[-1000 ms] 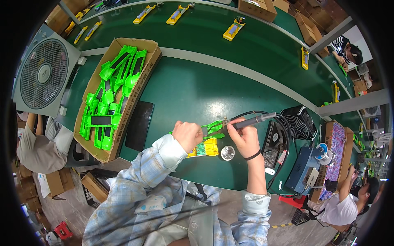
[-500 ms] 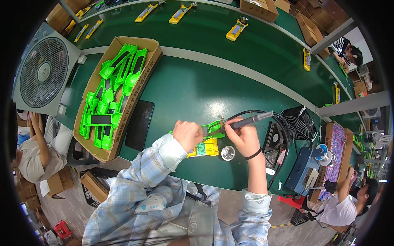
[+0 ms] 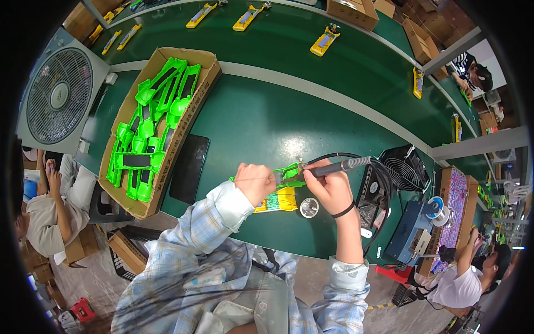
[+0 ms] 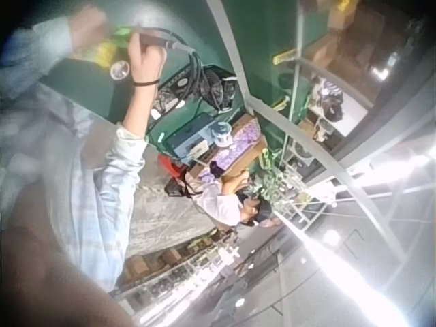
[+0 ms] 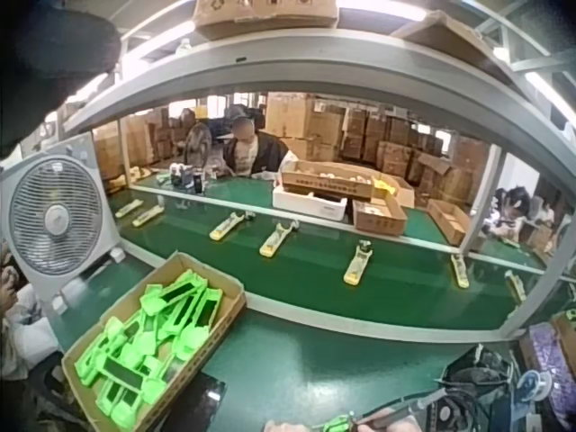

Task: The person solders components inside flashlight casings using a soldering iron, retrieves parts from a box and a conveyor belt, and places the soldered flashlights back onto the conveyor belt.

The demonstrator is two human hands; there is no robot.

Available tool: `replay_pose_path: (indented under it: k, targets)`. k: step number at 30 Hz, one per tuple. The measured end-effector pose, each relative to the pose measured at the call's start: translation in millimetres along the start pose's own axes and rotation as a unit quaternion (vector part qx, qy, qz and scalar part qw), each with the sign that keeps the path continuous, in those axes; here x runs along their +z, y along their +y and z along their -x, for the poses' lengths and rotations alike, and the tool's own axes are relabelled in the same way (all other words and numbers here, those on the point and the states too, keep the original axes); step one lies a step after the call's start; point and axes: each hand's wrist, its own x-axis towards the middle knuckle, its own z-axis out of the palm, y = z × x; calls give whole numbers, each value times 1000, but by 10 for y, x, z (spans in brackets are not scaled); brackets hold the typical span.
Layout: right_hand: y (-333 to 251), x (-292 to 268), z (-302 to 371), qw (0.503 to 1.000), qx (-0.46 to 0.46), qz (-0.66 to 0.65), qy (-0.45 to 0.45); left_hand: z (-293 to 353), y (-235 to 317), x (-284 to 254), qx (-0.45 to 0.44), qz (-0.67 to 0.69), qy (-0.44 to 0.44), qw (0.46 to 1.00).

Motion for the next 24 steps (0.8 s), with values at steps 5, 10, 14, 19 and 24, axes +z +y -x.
replay_pose_path:
  k: [5,10,14,19,24]
  targets:
    - [-36,20,-20,1000,11,-4,-15,1,-21,8,3,-2,10,1000]
    - [-7,31,-19,1000,0,-2,-2,-2,0,-1,8,-2,16,1000]
    - [7,26,-7,1000,3,2,-4,-4,27,-24,-5,2,-17,1000]
    - [-31,26,22,1000,-16,2,25,15,-9,-12,9,9,18,1000]
    - [-67,-55,65,999,1,11,34,12,8,-5,8,7,24,1000]
